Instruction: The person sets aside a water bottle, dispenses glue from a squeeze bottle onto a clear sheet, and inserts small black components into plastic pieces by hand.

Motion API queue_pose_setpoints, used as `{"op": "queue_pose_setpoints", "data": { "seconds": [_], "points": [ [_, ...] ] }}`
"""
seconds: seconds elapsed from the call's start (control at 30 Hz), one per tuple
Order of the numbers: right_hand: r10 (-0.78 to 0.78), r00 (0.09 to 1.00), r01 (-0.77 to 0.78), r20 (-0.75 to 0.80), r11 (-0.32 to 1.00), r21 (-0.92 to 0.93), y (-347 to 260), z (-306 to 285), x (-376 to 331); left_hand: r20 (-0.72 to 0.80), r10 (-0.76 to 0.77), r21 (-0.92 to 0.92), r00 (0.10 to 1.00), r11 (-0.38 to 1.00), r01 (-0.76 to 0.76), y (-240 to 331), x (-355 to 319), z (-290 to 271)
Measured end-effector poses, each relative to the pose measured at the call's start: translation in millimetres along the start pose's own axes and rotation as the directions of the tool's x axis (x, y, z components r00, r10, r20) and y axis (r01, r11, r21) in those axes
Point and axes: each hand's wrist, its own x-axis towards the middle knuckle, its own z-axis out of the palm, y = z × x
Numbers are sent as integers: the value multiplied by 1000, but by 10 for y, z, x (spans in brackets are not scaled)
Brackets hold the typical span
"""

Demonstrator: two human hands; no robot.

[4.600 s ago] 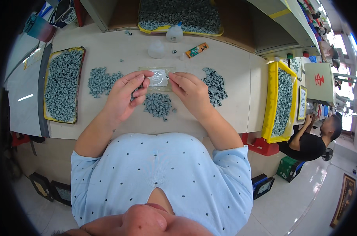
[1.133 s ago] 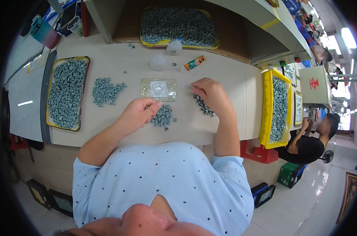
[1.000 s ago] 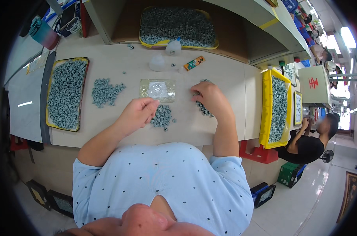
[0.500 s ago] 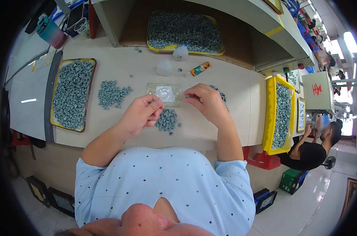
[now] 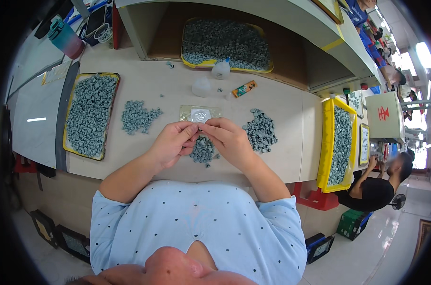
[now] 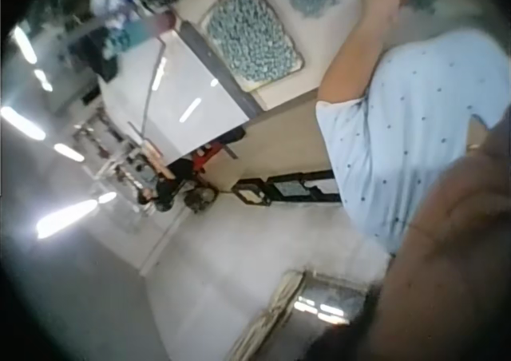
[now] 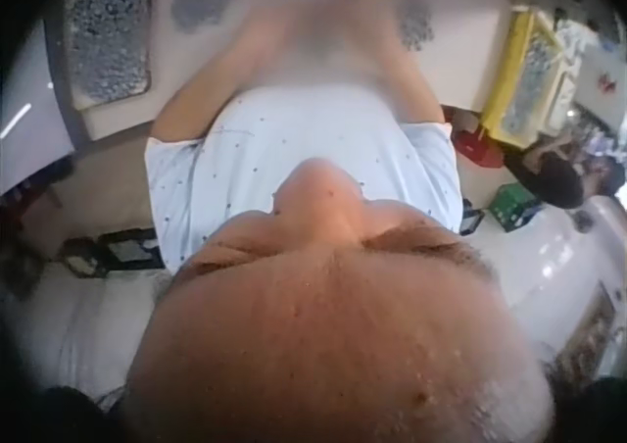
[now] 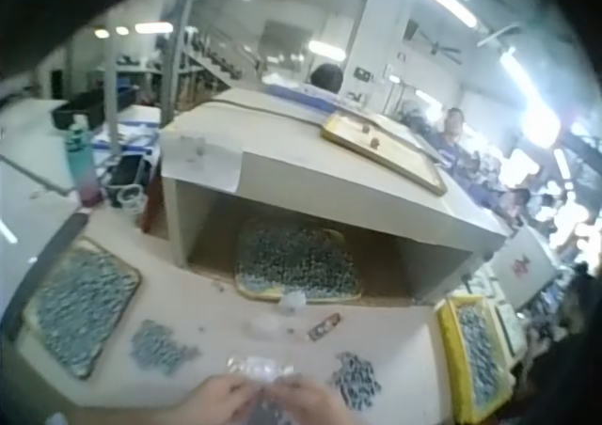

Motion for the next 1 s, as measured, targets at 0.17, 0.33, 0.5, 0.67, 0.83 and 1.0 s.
{"op": "queue_pose_setpoints", "data": {
  "seconds": [0.17,0.33,0.5,0.67,0.83,1.0],
  "points": [
    [35,999,-35,-3,999,38,91,20,-46,-40,27,40,999,999,-25,-20,-5,0],
    [-13,1000,13,-4,1000,8,92,101,-97,-31,36,40,999,999,-35,-34,-19,-67],
    [-174,981,165,-89,981,-99,192,117,-110,-65,-1,42,998,999,3,-62,-26,-73],
    [-219,975,197,-44,938,-286,410,151,-88,-130,46,-86,990,995,-58,23,-39,-77],
    [-268,962,264,42,889,-374,466,249,-77,-137,67,-130,988,988,-85,5,-20,-184],
    [-254,958,288,135,863,-415,509,291,-92,-130,99,-117,987,987,-114,-40,1,-242]
  ]
}}
